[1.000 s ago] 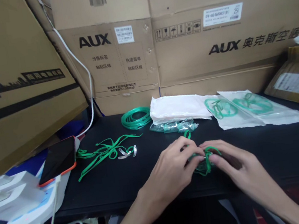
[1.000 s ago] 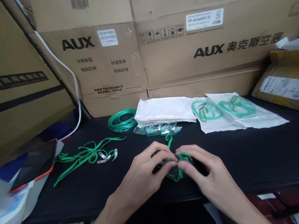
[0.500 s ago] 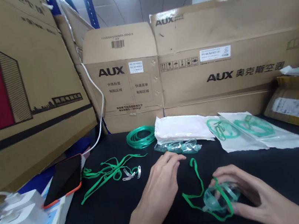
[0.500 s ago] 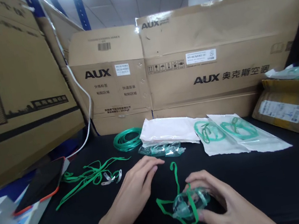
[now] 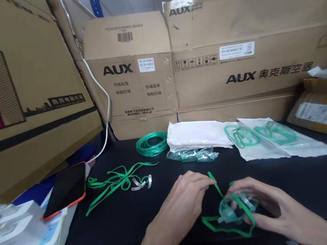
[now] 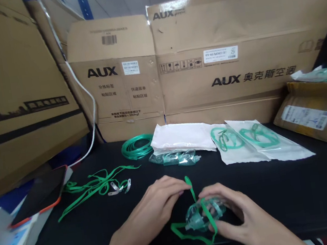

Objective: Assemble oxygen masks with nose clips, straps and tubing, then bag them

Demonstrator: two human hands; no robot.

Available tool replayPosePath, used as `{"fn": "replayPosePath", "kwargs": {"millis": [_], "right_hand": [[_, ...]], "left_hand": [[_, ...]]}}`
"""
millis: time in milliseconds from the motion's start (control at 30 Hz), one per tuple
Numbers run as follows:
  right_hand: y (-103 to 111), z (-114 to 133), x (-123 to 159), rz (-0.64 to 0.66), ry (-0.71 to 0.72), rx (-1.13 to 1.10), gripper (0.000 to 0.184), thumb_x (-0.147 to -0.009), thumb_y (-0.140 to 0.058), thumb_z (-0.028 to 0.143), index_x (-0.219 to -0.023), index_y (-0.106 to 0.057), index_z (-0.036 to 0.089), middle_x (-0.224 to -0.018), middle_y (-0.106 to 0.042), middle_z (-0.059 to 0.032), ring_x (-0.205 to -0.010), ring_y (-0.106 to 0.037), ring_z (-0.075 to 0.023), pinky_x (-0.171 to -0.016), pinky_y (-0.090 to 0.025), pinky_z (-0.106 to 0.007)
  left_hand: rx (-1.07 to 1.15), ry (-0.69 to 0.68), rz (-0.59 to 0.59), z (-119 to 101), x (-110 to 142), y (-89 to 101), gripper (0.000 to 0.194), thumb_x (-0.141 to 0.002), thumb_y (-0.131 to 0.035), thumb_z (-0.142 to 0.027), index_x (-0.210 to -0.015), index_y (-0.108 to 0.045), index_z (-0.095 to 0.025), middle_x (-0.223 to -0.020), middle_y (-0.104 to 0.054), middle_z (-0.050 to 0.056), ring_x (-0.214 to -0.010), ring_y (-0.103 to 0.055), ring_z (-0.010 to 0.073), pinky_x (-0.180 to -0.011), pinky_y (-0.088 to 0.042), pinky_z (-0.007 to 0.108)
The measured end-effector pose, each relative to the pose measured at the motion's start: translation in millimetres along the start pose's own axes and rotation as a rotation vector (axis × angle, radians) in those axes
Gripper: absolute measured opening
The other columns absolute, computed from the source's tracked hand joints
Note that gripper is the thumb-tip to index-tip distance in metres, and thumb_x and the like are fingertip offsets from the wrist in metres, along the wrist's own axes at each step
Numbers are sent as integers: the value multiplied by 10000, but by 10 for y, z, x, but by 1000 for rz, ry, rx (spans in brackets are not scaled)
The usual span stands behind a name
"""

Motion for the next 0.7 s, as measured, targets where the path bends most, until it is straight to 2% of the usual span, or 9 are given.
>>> {"fn": "replayPosePath", "kwargs": {"millis": [133, 200, 300, 367, 433, 600, 700], "right_hand": [[5, -64, -10, -74, -33, -71, 301, -932, -704, 413, -1202, -649, 291, -1203, -696, -58, -1176, -678, -257, -976, -567, -304], [13, -91, -26, -141, -32, -79, 289, -924, -703, 433, -1173, -650, 295, -1143, -687, -46, -1105, -689, -251, -876, -593, -282], [2, -99, -84, -215, -38, -40, 270, -897, -716, 429, -1122, -661, 291, -1068, -671, -37, -998, -683, -240, -730, -589, -252], [-39, -68, -145, -244, -41, -42, 267, -879, -721, 422, -1102, -663, 287, -1063, -673, -38, -988, -672, -243, -697, -579, -252], [-108, -16, -213, -253, -40, -67, 279, -873, -717, 430, -1106, -659, 287, -1044, -681, -35, -955, -673, -239, -684, -572, -259], [-269, 52, -317, -231, -62, -70, 362, -907, -678, 506, -1193, -638, 288, -877, -682, -4, -683, -627, -169, -607, -538, -264], [-293, 27, -304, -241, -61, -96, 401, -921, -660, 537, -1238, -624, 293, -767, -635, 20, -651, -617, -165, -589, -529, -262]], "left_hand": [[176, 72, -116, -13, -53, 99, 205, -961, -691, -132, -1059, -800, -276, -1087, -794, -35, -1024, -695, 181, -953, -483, 295], [316, 151, -168, -6, -66, 130, 149, -899, -766, -160, -988, -815, -268, -1018, -801, -35, -928, -701, 176, -875, -498, 279], [589, 258, -208, 25, -80, 138, 60, -850, -798, -197, -903, -808, -225, -928, -793, -8, -864, -702, 180, -818, -517, 273], [708, 294, -209, 49, -89, 130, 40, -846, -792, -216, -880, -786, -196, -901, -786, 13, -882, -722, 192, -832, -536, 282], [746, 309, -210, 72, -99, 127, 70, -851, -785, -239, -888, -764, -184, -888, -780, 23, -886, -735, 195, -839, -548, 290], [796, 335, -244, 110, -108, 129, 118, -833, -801, -249, -908, -740, -181, -876, -757, 18, -879, -729, 183, -849, -550, 293], [818, 337, -241, 96, -107, 129, 109, -827, -802, -235, -894, -736, -180, -866, -750, 11, -869, -726, 174, -846, -547, 283]]}}
Point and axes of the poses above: each hand's wrist, its own x-axis away from the middle knuckle, its own y-axis out of the back of the hand, z = x × y, the point moved 2 cm from there along -x, towards the middle knuckle
